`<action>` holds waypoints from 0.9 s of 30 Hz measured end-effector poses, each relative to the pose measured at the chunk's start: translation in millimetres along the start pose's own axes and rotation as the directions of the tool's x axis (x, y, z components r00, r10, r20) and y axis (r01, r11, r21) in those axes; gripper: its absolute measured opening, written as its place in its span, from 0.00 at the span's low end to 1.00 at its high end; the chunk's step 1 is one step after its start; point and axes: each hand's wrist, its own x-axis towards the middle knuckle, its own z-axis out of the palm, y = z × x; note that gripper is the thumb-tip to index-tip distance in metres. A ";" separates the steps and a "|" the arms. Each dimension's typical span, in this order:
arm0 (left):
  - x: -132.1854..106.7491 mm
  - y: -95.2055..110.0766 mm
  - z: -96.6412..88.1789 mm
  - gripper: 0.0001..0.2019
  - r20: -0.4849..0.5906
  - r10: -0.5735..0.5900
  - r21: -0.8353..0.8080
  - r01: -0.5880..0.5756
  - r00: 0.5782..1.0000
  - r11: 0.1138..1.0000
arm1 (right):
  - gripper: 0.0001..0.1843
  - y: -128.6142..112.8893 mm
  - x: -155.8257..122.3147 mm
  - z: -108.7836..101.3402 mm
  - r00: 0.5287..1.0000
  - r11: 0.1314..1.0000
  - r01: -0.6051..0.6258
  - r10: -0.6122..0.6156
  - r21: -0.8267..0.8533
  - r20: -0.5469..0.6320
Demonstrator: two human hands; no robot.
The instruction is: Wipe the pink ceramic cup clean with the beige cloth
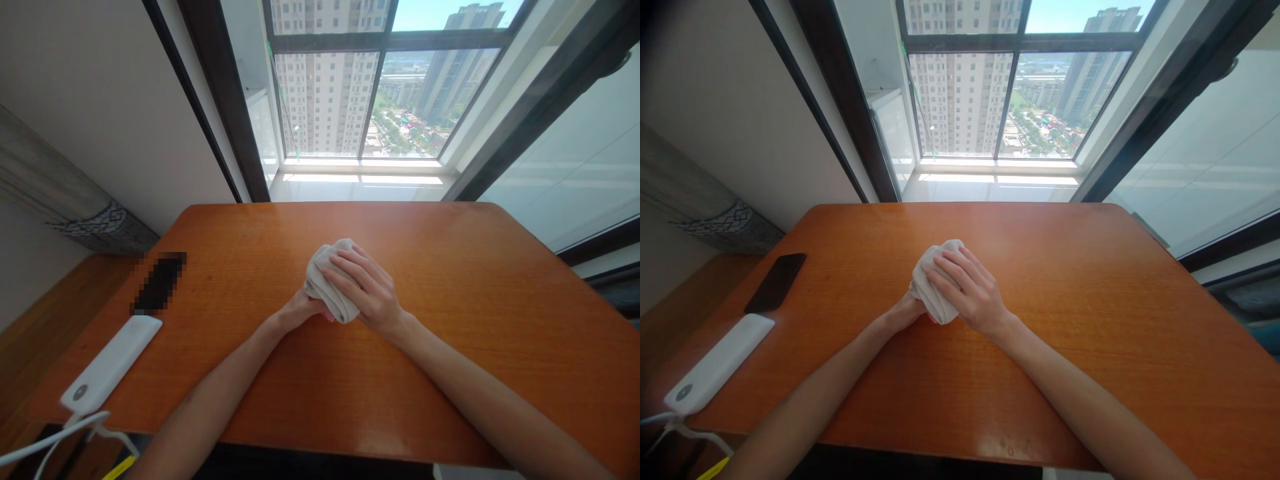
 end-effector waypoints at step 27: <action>2.5 15.8 8.3 0.30 -0.101 0.069 -0.045 -0.074 0.993 0.996 | 0.24 5.7 -7.1 14.7 0.944 0.936 -0.308 0.322 0.169 -0.065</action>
